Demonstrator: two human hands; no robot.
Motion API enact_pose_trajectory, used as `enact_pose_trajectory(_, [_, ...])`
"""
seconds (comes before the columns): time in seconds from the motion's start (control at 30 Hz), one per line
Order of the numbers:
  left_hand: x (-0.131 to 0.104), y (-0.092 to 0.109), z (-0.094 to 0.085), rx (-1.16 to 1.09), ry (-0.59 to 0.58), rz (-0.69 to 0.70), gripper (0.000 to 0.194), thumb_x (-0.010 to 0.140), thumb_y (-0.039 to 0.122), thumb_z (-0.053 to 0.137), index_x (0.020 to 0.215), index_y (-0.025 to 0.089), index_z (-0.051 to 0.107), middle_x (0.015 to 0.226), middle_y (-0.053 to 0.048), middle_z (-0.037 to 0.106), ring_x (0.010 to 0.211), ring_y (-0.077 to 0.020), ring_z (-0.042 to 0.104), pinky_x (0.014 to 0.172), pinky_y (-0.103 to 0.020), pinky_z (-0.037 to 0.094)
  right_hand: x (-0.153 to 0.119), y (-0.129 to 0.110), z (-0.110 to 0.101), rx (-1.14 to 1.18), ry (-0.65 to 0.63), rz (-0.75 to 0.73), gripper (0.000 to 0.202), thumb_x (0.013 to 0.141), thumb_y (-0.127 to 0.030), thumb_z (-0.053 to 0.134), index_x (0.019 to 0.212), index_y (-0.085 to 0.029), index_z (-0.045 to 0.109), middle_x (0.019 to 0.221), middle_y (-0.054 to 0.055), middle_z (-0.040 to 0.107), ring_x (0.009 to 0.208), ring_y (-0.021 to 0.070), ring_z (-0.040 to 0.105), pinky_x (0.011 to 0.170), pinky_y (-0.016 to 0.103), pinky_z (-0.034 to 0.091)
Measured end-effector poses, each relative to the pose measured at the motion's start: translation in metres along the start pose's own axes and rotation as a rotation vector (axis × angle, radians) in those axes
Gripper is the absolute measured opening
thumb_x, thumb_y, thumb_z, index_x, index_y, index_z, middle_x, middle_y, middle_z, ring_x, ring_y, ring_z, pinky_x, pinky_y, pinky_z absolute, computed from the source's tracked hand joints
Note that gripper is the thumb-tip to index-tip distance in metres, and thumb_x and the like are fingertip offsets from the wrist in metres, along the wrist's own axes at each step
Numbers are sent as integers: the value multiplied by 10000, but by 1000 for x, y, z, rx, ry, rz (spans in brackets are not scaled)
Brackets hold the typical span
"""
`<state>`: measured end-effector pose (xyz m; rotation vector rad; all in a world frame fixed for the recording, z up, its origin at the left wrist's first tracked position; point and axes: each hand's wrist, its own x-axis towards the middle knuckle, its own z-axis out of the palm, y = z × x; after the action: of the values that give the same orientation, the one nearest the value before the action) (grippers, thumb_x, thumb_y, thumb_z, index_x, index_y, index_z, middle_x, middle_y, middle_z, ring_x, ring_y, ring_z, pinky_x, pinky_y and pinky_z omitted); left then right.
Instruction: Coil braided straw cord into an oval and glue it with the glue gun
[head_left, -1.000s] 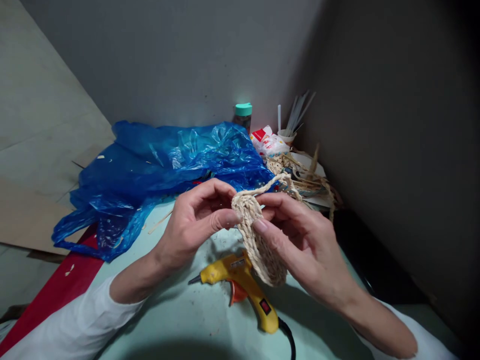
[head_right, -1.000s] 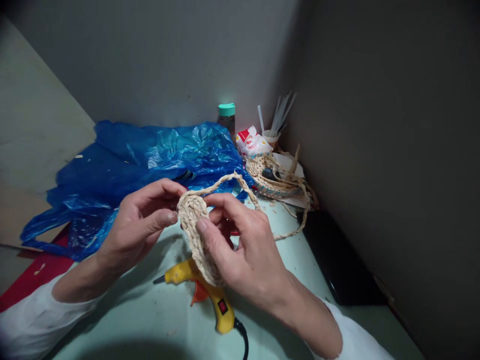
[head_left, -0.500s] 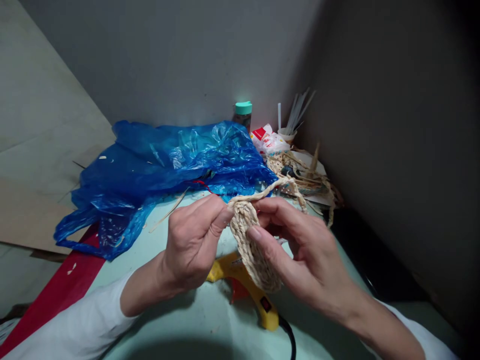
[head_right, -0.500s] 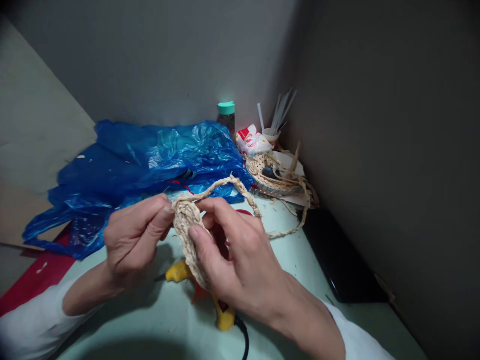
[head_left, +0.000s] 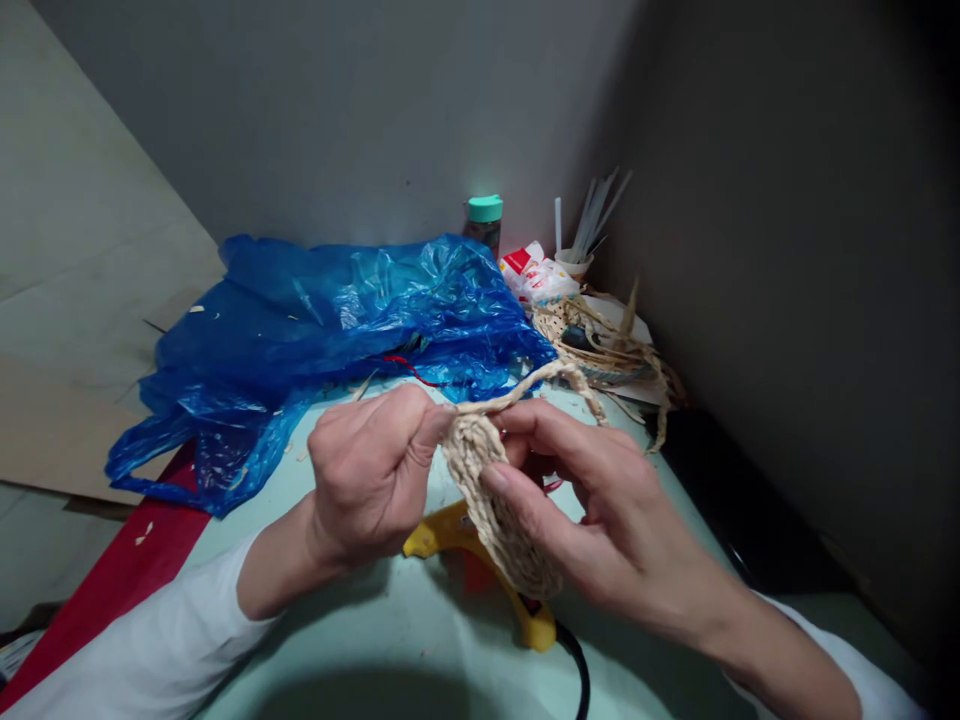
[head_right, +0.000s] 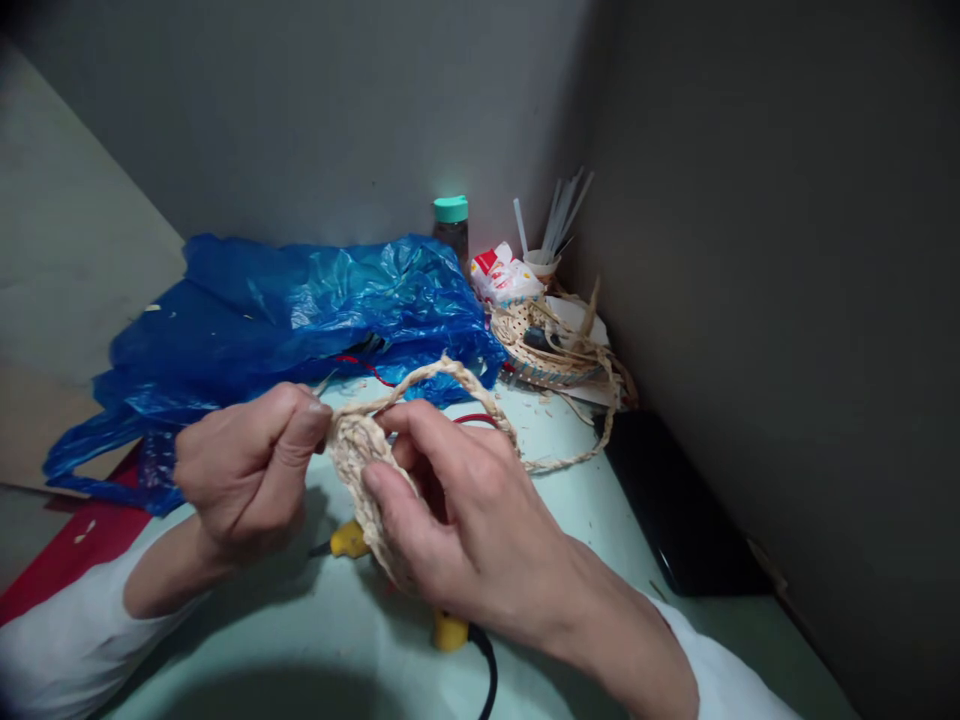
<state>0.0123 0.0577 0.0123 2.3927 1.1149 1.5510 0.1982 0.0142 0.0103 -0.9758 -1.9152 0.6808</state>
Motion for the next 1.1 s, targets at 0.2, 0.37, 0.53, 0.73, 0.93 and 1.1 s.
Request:
enact_pose_trajectory(0.2, [22, -12, -11, -57, 99, -123, 305, 990, 191, 525, 690, 205, 573, 606, 42, 513, 537, -83, 468, 554, -265, 364, 2, 2, -1, 169, 72, 84, 109, 965, -199, 589, 1061, -151, 609, 769, -26, 607, 649, 74, 553, 591, 168, 430])
enact_pose_trajectory(0.37, [29, -17, -6, -327, -36, -270, 157, 939, 138, 586, 826, 187, 682, 679, 37, 655, 531, -82, 608, 552, -219, 501, 7, 9, -9, 458, 141, 230, 154, 963, -278, 647, 1081, -181, 623, 785, -29, 603, 655, 58, 549, 573, 106, 447])
enact_pose_trajectory(0.53, [30, -17, -6, -481, -88, -347, 103, 865, 96, 678, 864, 187, 727, 745, 18, 746, 582, -109, 688, 625, -225, 554, 6, 11, -10, 627, 139, 231, 145, 975, -282, 674, 1095, -203, 656, 800, -33, 600, 684, 39, 542, 609, 71, 440])
enact_pose_trajectory(0.73, [29, -20, -10, -589, -216, -423, 134, 919, 118, 623, 920, 182, 741, 804, 0, 772, 635, -112, 713, 708, -226, 560, 5, 9, -12, 718, 137, 247, 182, 950, -337, 725, 1091, -230, 681, 816, -32, 615, 702, 40, 551, 623, 69, 441])
enact_pose_trajectory(0.93, [26, -14, -9, -602, -292, -450, 131, 926, 131, 609, 882, 175, 724, 667, 31, 746, 446, -84, 659, 547, -188, 520, 2, 5, -13, 690, 121, 236, 146, 965, -311, 690, 1094, -244, 673, 810, -20, 610, 700, 65, 547, 626, 109, 448])
enact_pose_trajectory(1.1, [23, -9, -12, -541, -339, -463, 200, 939, 162, 578, 763, 174, 672, 583, 55, 697, 362, -55, 600, 435, -149, 445, 3, 5, -12, 667, 134, 225, 145, 971, -311, 683, 1097, -240, 667, 831, -22, 621, 706, 63, 558, 629, 112, 450])
